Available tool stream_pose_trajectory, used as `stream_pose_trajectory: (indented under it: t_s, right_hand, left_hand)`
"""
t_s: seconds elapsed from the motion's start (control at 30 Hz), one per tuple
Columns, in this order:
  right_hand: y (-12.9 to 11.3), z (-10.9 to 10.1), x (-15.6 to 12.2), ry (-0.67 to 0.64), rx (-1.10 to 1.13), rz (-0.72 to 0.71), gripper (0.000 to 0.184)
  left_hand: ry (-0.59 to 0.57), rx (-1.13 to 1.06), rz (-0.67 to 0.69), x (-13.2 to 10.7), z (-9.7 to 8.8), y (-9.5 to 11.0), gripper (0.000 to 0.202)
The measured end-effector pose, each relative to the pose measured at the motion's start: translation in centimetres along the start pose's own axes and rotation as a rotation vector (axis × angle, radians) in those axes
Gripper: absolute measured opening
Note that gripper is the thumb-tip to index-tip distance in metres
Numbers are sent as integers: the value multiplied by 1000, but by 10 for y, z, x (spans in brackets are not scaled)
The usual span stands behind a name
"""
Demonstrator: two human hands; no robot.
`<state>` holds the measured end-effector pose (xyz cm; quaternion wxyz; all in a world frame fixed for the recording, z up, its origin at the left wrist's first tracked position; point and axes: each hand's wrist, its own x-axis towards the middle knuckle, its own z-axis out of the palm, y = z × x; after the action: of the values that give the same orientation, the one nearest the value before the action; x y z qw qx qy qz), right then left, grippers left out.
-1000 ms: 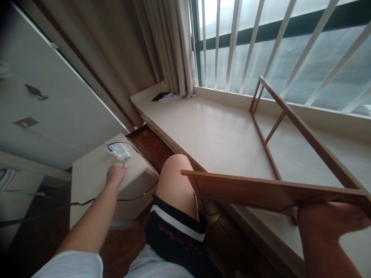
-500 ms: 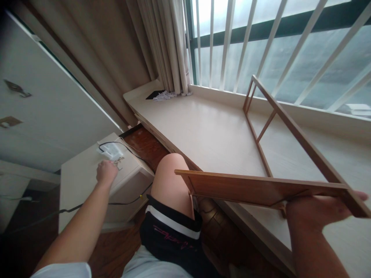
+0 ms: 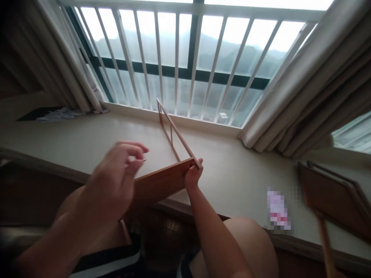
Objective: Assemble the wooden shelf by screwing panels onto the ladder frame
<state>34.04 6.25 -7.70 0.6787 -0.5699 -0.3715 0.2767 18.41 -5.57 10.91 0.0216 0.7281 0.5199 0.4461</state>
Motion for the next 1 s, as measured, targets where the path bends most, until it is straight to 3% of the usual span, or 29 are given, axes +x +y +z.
stream_pose_trajectory:
  t_s: [0.07, 0.17, 0.3, 0.5, 0.83, 1.0]
  right_hand:
    - [2, -1, 1, 8, 53, 57, 48]
    - [7, -1, 4, -44, 126, 92, 49]
    - [10, -2, 7, -52, 169, 65, 52]
    - [10, -4, 7, -86, 212, 78, 56]
    - [3, -13, 10, -124, 267, 51, 50]
    - [-2, -19, 10, -95, 322, 11, 36]
  left_hand:
    - [-75, -49, 38, 22, 48, 7, 8]
    - [-135, -31, 5, 48, 111, -4, 6]
    - [-310, -5, -22, 62, 159, -20, 4]
    - [-422, 45, 57, 58, 173, -22, 7]
    - [-464, 61, 105, 60, 181, -18, 7]
    - [-460, 86, 87, 58, 181, -15, 6]
